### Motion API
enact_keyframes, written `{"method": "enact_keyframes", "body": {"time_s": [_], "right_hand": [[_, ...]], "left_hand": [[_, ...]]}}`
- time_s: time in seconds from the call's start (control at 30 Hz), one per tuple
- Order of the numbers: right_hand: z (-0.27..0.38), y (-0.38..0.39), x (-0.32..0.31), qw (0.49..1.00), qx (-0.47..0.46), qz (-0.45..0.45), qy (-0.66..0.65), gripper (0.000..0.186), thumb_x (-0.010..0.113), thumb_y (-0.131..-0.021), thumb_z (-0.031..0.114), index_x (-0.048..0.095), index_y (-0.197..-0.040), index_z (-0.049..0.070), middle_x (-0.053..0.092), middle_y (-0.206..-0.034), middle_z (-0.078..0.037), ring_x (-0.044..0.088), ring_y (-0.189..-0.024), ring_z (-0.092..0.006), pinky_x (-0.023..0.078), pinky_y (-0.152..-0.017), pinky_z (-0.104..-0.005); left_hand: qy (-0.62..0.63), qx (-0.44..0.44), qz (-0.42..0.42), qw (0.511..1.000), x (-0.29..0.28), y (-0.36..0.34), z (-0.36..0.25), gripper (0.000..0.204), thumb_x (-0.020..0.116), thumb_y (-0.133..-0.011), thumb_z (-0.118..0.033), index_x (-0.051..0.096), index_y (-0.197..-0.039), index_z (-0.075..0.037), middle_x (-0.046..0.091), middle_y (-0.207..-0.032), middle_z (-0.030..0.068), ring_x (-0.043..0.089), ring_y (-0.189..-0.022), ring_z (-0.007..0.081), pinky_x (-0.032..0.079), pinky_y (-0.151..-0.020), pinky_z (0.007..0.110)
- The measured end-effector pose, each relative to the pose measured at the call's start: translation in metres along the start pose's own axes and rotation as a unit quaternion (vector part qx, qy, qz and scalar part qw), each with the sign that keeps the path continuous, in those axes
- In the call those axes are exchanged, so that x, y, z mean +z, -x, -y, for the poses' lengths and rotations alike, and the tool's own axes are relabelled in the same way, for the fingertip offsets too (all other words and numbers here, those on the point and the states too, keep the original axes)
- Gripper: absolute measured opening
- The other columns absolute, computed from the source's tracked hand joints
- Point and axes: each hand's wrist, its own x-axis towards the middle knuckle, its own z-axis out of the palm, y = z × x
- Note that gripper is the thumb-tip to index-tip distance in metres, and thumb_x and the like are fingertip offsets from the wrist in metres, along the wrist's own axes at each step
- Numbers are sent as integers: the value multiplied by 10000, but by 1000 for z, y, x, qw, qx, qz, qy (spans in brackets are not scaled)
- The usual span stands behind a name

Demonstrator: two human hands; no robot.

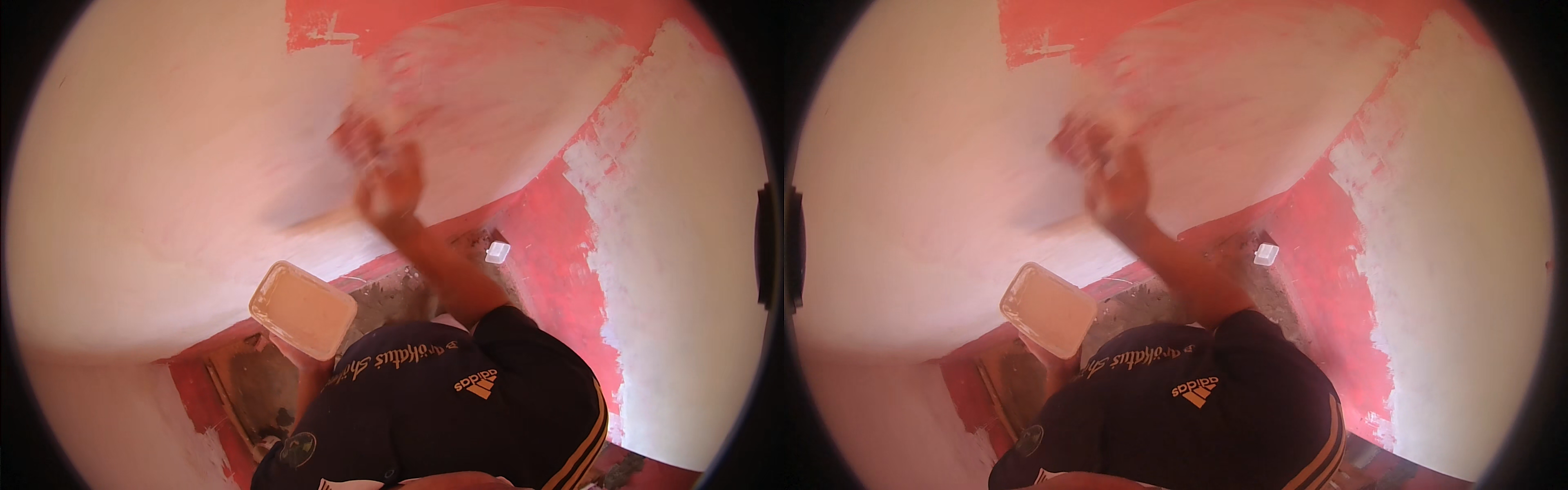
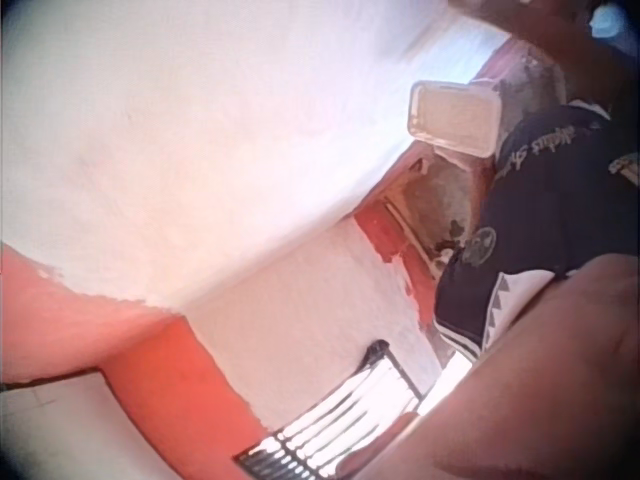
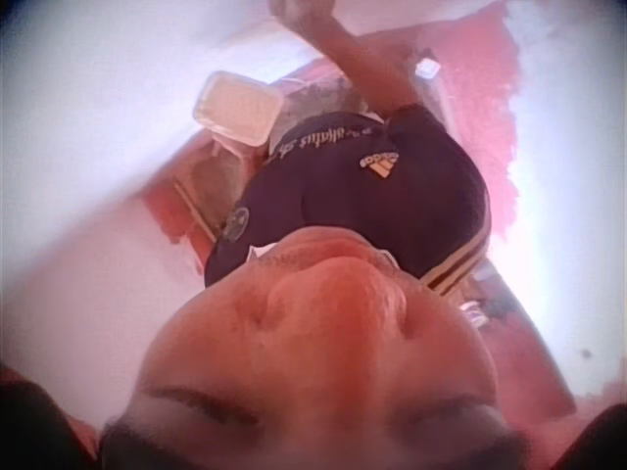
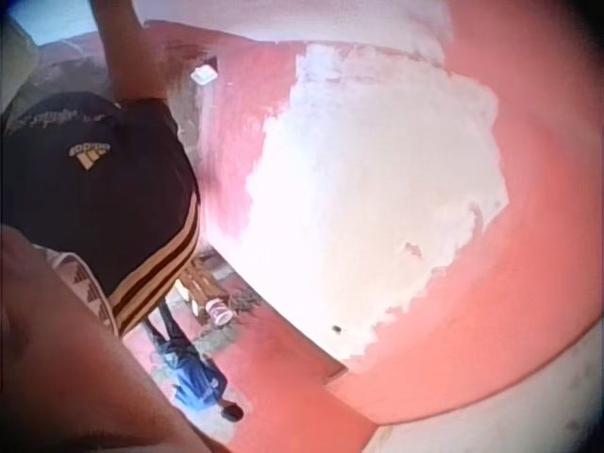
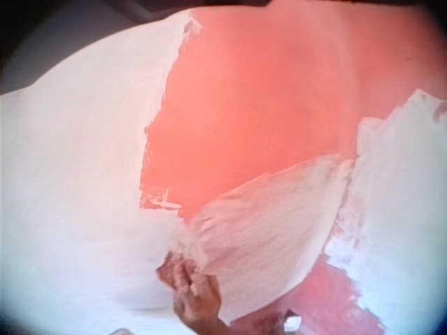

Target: The person applies plaster to the corner and upper section of a room using a putty knife, repeatedly taking plaster from a plastic container.

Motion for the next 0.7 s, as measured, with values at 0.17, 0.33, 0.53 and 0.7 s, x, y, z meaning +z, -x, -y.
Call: {"method": "enact_keyframes", "body": {"time_s": [0.17, 0.33, 0.53, 0.7], "right_hand": [[-9, -15, -40, 991, 20, 13, -132, 252, 474, -1023, 119, 636, -987, -72, 669, -1040, -194, 633, -871, -241, 522, -737, -348], [-170, -110, -92, 961, 206, -137, 127, 235, 556, -910, 31, 701, -1089, -12, 709, -944, -120, 665, -824, -185, 537, -739, -320], [32, -19, 11, 997, -13, 18, -79, 198, 619, -888, 37, 675, -1071, -13, 655, -1007, -182, 628, -868, -329, 518, -715, -358], [25, -21, -16, 978, -8, 25, -209, 164, 518, -946, 40, 628, -834, -5, 683, -889, -180, 636, -735, -252, 524, -663, -366]], "left_hand": [[-14, 8, 1, 1000, -10, 6, -5, 482, 377, -1028, -481, 491, -1329, -122, 586, -1211, 30, 602, -1105, 210, 540, -909, 412], [25, -25, -25, 999, -13, 4, -1, 479, 378, -1022, -495, 498, -1317, -137, 586, -1168, 18, 586, -1107, 199, 510, -949, 385], [20, -42, -21, 999, -13, 4, 0, 487, 392, -1007, -529, 516, -1287, -150, 576, -1137, 9, 579, -1081, 191, 485, -959, 359], [-4, 12, -37, 999, -9, 2, 0, 461, 384, -1038, -411, 531, -1295, -58, 623, -1174, 71, 652, -1021, 237, 583, -802, 386]]}}
